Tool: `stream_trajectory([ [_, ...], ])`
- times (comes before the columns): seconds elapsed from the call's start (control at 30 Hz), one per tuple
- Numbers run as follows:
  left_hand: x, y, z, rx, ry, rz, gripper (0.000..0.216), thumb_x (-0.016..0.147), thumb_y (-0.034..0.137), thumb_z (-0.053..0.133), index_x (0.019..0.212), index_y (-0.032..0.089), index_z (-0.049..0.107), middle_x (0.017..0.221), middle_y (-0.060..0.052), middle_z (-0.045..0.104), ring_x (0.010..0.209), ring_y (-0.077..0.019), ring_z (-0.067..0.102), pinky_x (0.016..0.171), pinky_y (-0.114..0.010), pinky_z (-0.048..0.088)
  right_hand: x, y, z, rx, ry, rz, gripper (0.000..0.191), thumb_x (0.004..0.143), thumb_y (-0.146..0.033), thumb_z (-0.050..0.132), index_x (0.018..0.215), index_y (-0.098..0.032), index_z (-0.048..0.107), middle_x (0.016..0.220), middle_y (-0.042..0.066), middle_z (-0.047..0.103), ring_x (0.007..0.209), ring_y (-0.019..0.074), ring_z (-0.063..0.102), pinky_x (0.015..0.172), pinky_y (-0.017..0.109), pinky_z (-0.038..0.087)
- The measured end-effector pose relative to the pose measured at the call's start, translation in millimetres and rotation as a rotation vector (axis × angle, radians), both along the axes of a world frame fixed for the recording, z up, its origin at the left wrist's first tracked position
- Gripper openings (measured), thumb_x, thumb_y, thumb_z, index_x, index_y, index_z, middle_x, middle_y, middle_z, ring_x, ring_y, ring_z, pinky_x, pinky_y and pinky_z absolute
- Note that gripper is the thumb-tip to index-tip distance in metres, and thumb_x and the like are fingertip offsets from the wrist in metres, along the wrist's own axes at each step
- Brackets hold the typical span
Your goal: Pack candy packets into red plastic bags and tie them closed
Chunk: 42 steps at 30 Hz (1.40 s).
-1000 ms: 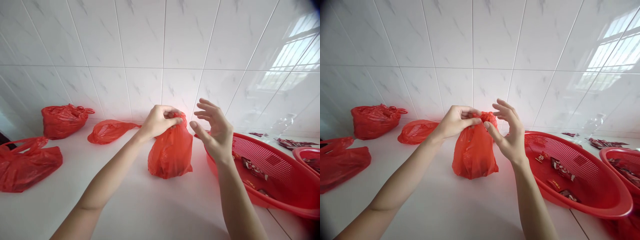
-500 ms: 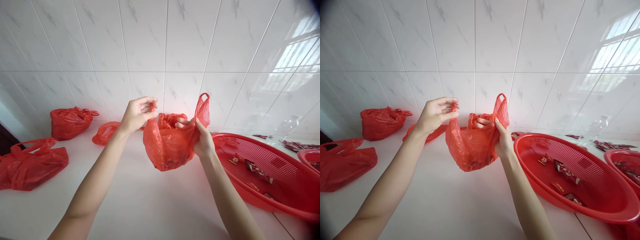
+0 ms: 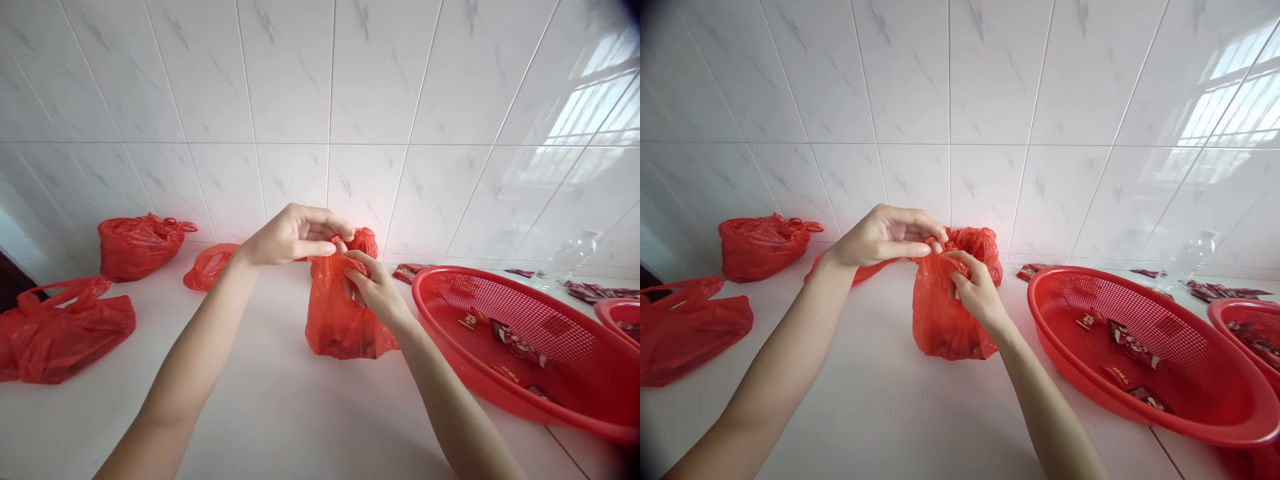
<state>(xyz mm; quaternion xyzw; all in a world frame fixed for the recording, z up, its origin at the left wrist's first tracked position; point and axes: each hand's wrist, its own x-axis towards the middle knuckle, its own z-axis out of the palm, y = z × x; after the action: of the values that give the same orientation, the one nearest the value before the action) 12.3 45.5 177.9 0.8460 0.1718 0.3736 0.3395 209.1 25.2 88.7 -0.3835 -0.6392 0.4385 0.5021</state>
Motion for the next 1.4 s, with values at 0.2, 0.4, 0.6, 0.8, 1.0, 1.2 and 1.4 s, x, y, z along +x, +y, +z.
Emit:
stream_trajectory([
  [0.2, 31.3, 19.0, -7.1, 0.009, 0.058, -0.031, 0.03, 0.082, 0.014, 0.064, 0.11, 0.016, 0.071, 0.113, -0.01, 0.07, 0.094, -0.0199, 0.069, 0.087, -0.037, 0.057, 3.5, -7.3, 6.0, -0.098, 0.071, 0.311, 0.018, 0.085, -0.031, 0.063, 0.076, -0.021, 0.051, 0.057, -0.005, 0.056, 0.044, 0.006, 0.033, 0.046, 0.022, 0.028],
  [0.4, 42.2, 22.7, -25.4, 0.109, 0.041, 0.061, 0.038, 0.086, 0.023, 0.064, 0.125, 0.019, 0.065, 0.133, -0.012, 0.061, 0.095, -0.018, 0.068, 0.088, -0.035, 0.056, 2.0, 1.5, -0.5, -0.102, 0.074, 0.26, 0.05, 0.091, -0.059, 0.056, 0.063, -0.018, 0.051, 0.05, -0.002, 0.056, 0.039, 0.0058, 0.033, 0.041, 0.023, 0.026],
  [0.6, 11.8, 13.9, -58.1, -0.019, 0.041, 0.373, 0.04, 0.092, 0.047, 0.06, 0.122, 0.022, 0.067, 0.12, -0.009, 0.069, 0.105, -0.0244, 0.066, 0.094, -0.038, 0.053, 7.3, 7.5, 0.4, -0.144, 0.133, 0.24, 0.052, 0.094, -0.06, 0.05, 0.065, -0.017, 0.057, 0.051, 0.001, 0.061, 0.038, 0.0054, 0.031, 0.045, 0.023, 0.036],
  [0.8, 2.1, 6.4, -87.2, -0.175, -0.046, 0.449, 0.029, 0.088, 0.041, 0.067, 0.106, 0.019, 0.072, 0.106, -0.007, 0.073, 0.097, -0.0237, 0.07, 0.088, -0.037, 0.057, 12.1, 18.2, -7.2, -0.152, 0.079, 0.242, 0.054, 0.095, -0.06, 0.047, 0.078, -0.015, 0.07, 0.063, 0.006, 0.069, 0.04, 0.0064, 0.035, 0.046, 0.024, 0.039],
  [1.0, 23.0, -2.3, -97.4, 0.095, -0.121, 0.425, 0.011, 0.085, 0.02, 0.069, 0.095, 0.019, 0.072, 0.096, -0.003, 0.069, 0.086, -0.0152, 0.067, 0.084, -0.029, 0.056, 15.2, 30.0, -15.1, -0.184, 0.227, 0.193, 0.047, 0.09, -0.059, 0.058, 0.1, -0.016, 0.073, 0.065, 0.001, 0.066, 0.042, 0.0074, 0.042, 0.047, 0.025, 0.041],
  [1.2, 34.9, -7.2, -103.9, 0.21, 0.04, 0.26, 0.017, 0.089, 0.015, 0.063, 0.1, 0.02, 0.074, 0.1, -0.003, 0.074, 0.092, -0.0153, 0.068, 0.088, -0.027, 0.054, 22.8, 39.7, -21.1, -0.235, 0.327, 0.208, 0.037, 0.083, -0.05, 0.071, 0.092, -0.014, 0.073, 0.056, -0.001, 0.063, 0.046, 0.0098, 0.054, 0.05, 0.024, 0.046],
  [1.4, 25.7, -1.3, -100.0, 0.135, -0.054, 0.356, 0.012, 0.09, 0.023, 0.064, 0.092, 0.02, 0.076, 0.089, -0.002, 0.075, 0.085, -0.0164, 0.068, 0.082, -0.029, 0.054, 23.8, 37.5, -18.2, -0.245, 0.299, 0.235, 0.035, 0.083, -0.048, 0.073, 0.09, -0.014, 0.071, 0.071, 0.005, 0.072, 0.06, 0.0145, 0.069, 0.062, 0.025, 0.054],
])
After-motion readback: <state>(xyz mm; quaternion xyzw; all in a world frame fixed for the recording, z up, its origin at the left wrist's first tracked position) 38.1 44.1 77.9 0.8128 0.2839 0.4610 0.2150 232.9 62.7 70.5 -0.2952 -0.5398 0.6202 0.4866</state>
